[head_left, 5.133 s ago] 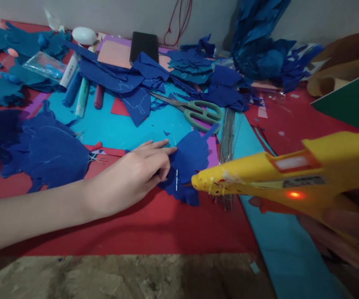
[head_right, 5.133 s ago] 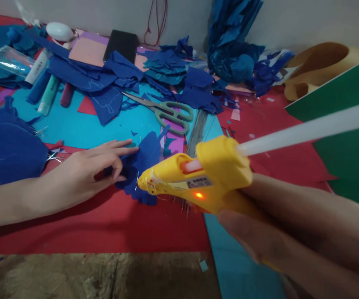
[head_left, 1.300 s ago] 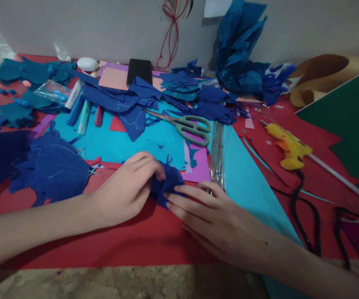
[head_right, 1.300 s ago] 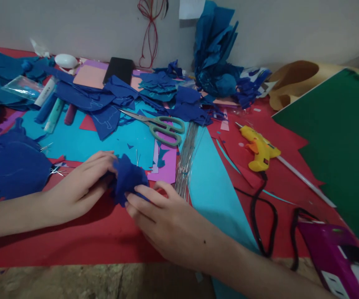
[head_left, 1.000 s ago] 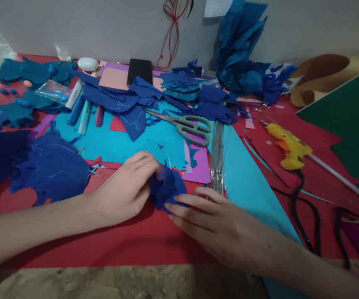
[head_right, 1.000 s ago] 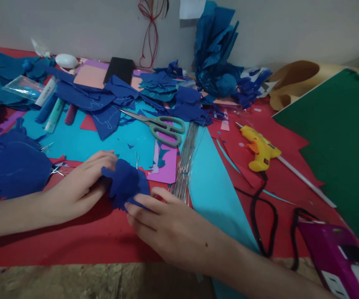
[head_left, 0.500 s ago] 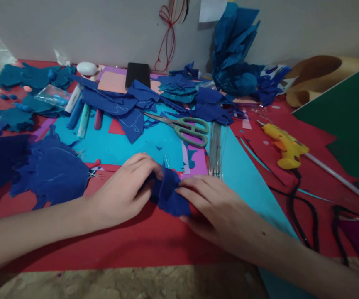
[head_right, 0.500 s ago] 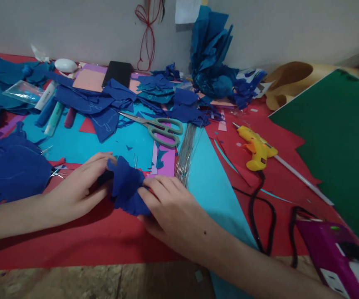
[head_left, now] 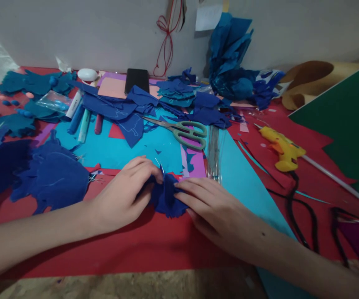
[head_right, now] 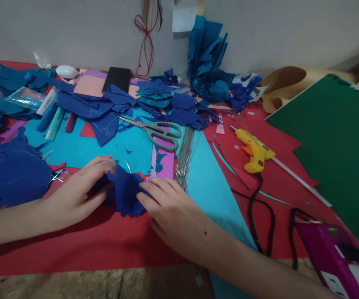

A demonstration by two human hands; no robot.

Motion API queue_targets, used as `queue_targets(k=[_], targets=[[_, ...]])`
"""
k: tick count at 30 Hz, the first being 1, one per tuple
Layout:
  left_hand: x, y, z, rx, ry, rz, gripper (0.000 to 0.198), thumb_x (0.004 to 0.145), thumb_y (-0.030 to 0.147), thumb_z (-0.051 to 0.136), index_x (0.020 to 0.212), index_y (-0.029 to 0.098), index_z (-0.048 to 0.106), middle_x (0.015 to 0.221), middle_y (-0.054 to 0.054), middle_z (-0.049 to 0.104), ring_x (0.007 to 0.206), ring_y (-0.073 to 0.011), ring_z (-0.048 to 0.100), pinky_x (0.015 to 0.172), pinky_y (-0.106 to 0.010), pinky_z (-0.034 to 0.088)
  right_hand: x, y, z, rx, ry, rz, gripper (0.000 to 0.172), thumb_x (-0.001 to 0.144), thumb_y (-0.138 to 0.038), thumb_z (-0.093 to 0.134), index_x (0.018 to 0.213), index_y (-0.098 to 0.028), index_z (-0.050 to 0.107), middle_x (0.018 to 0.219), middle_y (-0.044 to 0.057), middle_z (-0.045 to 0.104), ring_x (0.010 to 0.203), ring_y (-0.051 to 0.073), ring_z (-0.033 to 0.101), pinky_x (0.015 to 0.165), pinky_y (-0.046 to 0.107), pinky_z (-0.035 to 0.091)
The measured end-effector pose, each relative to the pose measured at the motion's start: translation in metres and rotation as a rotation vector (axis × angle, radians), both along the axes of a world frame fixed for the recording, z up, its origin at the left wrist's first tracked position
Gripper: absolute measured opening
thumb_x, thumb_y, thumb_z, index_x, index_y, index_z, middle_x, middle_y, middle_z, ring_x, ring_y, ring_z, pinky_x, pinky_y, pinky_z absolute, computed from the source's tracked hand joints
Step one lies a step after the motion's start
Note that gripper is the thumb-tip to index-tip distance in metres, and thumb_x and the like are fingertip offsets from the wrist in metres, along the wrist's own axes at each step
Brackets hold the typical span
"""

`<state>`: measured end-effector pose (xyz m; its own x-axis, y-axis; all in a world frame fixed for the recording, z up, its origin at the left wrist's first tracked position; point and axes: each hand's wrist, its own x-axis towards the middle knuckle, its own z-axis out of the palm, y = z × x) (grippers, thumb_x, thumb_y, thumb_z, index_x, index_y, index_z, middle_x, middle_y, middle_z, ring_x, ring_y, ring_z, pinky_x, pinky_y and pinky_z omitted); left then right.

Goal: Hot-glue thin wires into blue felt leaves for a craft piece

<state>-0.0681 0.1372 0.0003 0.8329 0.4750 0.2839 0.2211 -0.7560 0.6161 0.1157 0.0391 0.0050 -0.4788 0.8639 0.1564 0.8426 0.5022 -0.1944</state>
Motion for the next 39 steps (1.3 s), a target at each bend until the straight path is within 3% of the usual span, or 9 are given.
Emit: queue_targets(k=[5, 8, 12, 15, 18, 24, 29, 34, 39], targets=[[-0.001, 0.000, -0.001, -0.013, 0.009, -0.023, 0.026, 0.071, 0.000, 0.036, 0.089, 0.017, 0.043, 0.093, -0.005, 0.054, 0.099, -0.0169, 0.048, 0.095, -0.042, 0.033, 0.001, 0.001, 0.001, -0.018, 0.004, 0.038, 0.036, 0.075, -0.006, 0.038, 0.105, -0.013, 0.055, 0.111, 0.008, 0.055, 0.108, 0.022, 0.043, 0.089, 0.041, 0.039], [-0.002, -0.001, -0.002, 0.004, 0.033, -0.025, 0.030, 0.070, -0.001, 0.034, 0.092, 0.018, 0.042, 0.096, -0.004, 0.054, 0.105, -0.0160, 0.047, 0.101, -0.045, 0.025, 0.014, 0.007, 0.003, 0.096, 0.079, -0.036, 0.026, 0.080, -0.013, 0.039, 0.099, -0.014, 0.056, 0.102, 0.009, 0.059, 0.098, 0.021, 0.050, 0.083, 0.038, 0.042], [-0.003, -0.002, 0.000, 0.006, 0.041, -0.063, 0.033, 0.068, -0.003, 0.034, 0.092, 0.019, 0.041, 0.094, -0.003, 0.054, 0.099, -0.0149, 0.049, 0.099, -0.044, 0.028, 0.044, 0.023, 0.007, 0.164, 0.148, -0.396, 0.016, 0.081, -0.019, 0.040, 0.078, -0.017, 0.056, 0.077, 0.006, 0.060, 0.073, 0.018, 0.055, 0.064, 0.031, 0.044], [-0.003, -0.004, 0.003, -0.008, 0.046, -0.111, 0.033, 0.068, -0.003, 0.034, 0.093, 0.018, 0.041, 0.096, -0.005, 0.053, 0.101, -0.0154, 0.047, 0.098, -0.042, 0.031, 0.065, 0.036, 0.008, -0.022, 0.082, -0.753, 0.012, 0.077, -0.024, 0.046, 0.075, -0.018, 0.056, 0.071, 0.004, 0.059, 0.066, 0.018, 0.055, 0.056, 0.029, 0.039], [-0.005, -0.003, 0.006, -0.004, 0.065, -0.161, 0.035, 0.069, -0.005, 0.033, 0.094, 0.018, 0.041, 0.098, -0.005, 0.052, 0.108, -0.0153, 0.043, 0.101, -0.042, 0.028, 0.076, 0.046, 0.005, -0.162, 0.009, -0.921, 0.014, 0.076, -0.027, 0.047, 0.076, -0.017, 0.057, 0.062, 0.003, 0.057, 0.061, 0.020, 0.054, 0.048, 0.027, 0.033], [-0.008, 0.000, 0.007, -0.026, 0.112, -0.192, 0.038, 0.065, -0.006, 0.034, 0.095, 0.017, 0.041, 0.103, -0.008, 0.049, 0.110, -0.0170, 0.040, 0.096, -0.037, 0.035, 0.072, 0.049, 0.003, -0.143, 0.008, -0.906, 0.016, 0.075, -0.025, 0.044, 0.079, -0.016, 0.057, 0.062, 0.004, 0.058, 0.063, 0.022, 0.055, 0.047, 0.026, 0.028], [-0.009, -0.002, 0.009, -0.064, 0.092, -0.174, 0.037, 0.064, -0.006, 0.036, 0.093, 0.017, 0.041, 0.100, -0.007, 0.050, 0.102, -0.0163, 0.045, 0.088, -0.032, 0.042, 0.051, 0.069, 0.025, -0.153, 0.073, -0.828, 0.015, 0.076, -0.024, 0.045, 0.080, -0.018, 0.059, 0.065, 0.003, 0.059, 0.064, 0.019, 0.055, 0.050, 0.026, 0.031], [-0.009, -0.003, 0.009, -0.112, 0.076, -0.154, 0.039, 0.063, -0.007, 0.035, 0.092, 0.019, 0.040, 0.100, -0.006, 0.049, 0.099, -0.0150, 0.045, 0.086, -0.030, 0.043, 0.026, 0.140, 0.037, -0.291, 0.238, -0.697, 0.017, 0.082, -0.027, 0.048, 0.082, -0.014, 0.059, 0.083, 0.003, 0.059, 0.080, 0.016, 0.054, 0.070, 0.030, 0.042], [-0.009, -0.002, 0.009, -0.126, 0.030, -0.161, 0.041, 0.059, -0.008, 0.034, 0.089, 0.019, 0.039, 0.098, -0.007, 0.048, 0.099, -0.0159, 0.044, 0.085, -0.032, 0.042, 0.002, 0.213, 0.021, -0.499, 0.490, -0.694, 0.031, 0.084, -0.032, 0.048, 0.107, -0.013, 0.050, 0.105, 0.008, 0.052, 0.089, 0.017, 0.053, 0.075, 0.036, 0.046]])
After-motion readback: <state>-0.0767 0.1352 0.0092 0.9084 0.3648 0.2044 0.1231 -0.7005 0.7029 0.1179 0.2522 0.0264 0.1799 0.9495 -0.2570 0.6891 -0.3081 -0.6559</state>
